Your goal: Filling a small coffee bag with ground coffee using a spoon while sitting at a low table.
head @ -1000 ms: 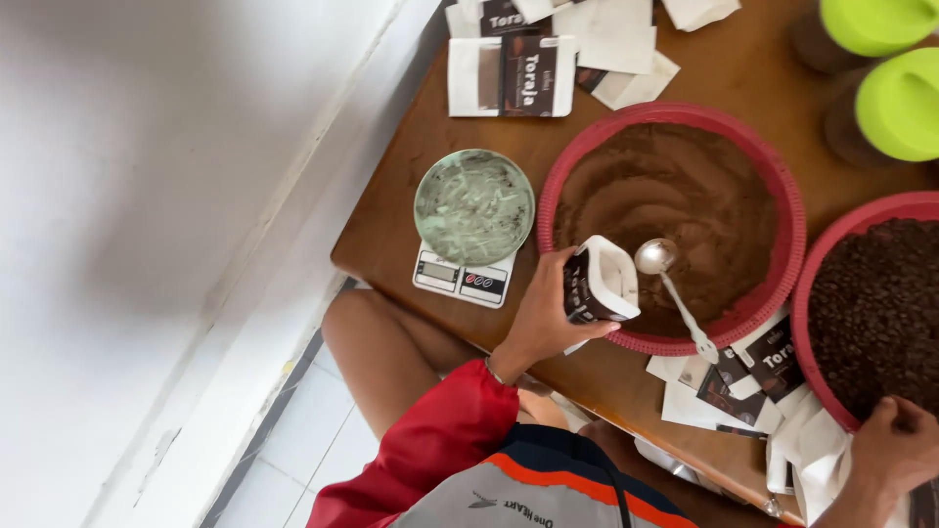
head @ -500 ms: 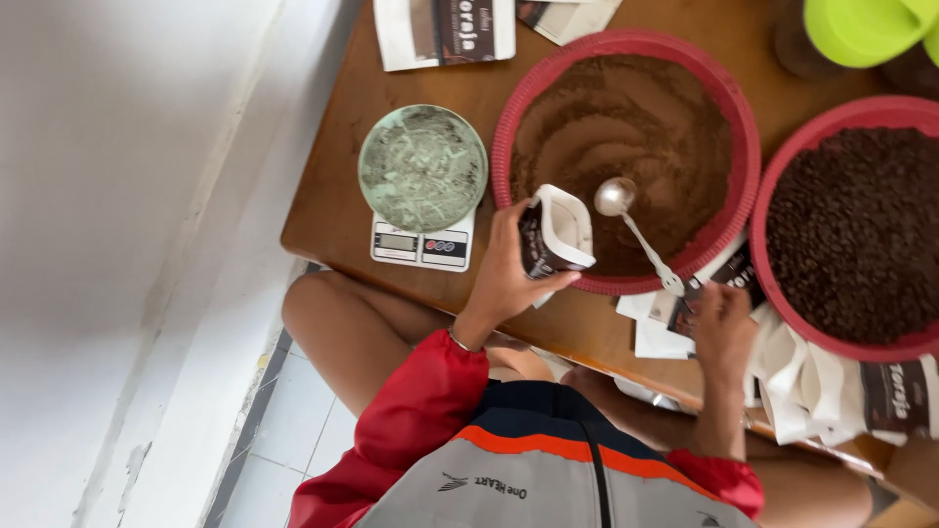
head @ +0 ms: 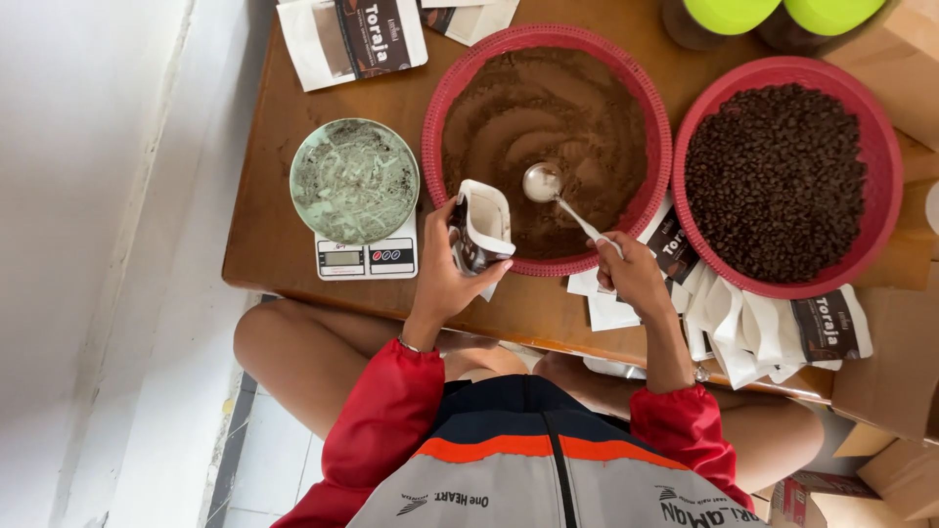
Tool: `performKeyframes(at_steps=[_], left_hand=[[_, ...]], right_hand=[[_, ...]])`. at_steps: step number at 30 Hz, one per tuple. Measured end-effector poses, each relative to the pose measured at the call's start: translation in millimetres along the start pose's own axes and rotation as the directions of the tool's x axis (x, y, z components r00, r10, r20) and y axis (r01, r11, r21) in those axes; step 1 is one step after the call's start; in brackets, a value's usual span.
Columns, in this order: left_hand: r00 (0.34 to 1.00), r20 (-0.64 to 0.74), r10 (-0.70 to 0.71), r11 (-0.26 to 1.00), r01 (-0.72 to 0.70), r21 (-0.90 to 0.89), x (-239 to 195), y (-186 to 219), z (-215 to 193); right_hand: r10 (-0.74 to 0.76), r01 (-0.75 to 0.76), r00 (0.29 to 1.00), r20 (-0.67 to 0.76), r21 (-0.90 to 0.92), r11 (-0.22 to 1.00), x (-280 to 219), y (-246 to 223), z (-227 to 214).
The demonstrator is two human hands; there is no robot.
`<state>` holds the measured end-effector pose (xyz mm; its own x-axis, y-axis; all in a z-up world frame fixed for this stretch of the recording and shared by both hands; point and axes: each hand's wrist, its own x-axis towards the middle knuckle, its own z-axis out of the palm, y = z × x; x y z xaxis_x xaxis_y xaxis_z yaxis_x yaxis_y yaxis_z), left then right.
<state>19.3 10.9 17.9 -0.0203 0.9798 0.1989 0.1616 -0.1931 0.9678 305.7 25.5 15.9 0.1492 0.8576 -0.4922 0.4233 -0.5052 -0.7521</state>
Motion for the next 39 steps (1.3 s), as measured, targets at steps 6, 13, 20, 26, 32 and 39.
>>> performKeyframes(at_steps=[6,13,20,26,32,39], left_hand=[[0.992,-0.107,0.070,0.994,-0.061,0.093,-9,-18,0],[0.979,-0.129,0.158,0.977,-0.135,0.168,-9,-36,8],[0.967,-0.185,0.173,0.975,-0.142,0.170,-8,-40,10],[0.976,-0.173,0.130,0.988,-0.113,0.103,-4,-33,8],[0.989,-0.135,0.067,0.994,-0.055,0.095,0,-16,9],[0.982,-0.187,0.011,0.953,0.047,0.301,14,0,23]], right_hand=[[-0.416,0.366,0.906,-0.077,-0.347,0.863,-13,-55,-33],[-0.660,0.404,0.742,-0.123,-0.703,0.585,114,-46,-35],[-0.563,0.239,0.825,-0.046,-0.875,0.421,193,-38,-9],[-0.464,0.310,0.882,-0.086,-0.636,0.707,187,-50,-18],[-0.253,0.235,0.964,-0.085,-0.185,0.954,139,-71,-34],[-0.229,0.229,0.973,0.004,-0.051,0.972,27,-139,-62]])
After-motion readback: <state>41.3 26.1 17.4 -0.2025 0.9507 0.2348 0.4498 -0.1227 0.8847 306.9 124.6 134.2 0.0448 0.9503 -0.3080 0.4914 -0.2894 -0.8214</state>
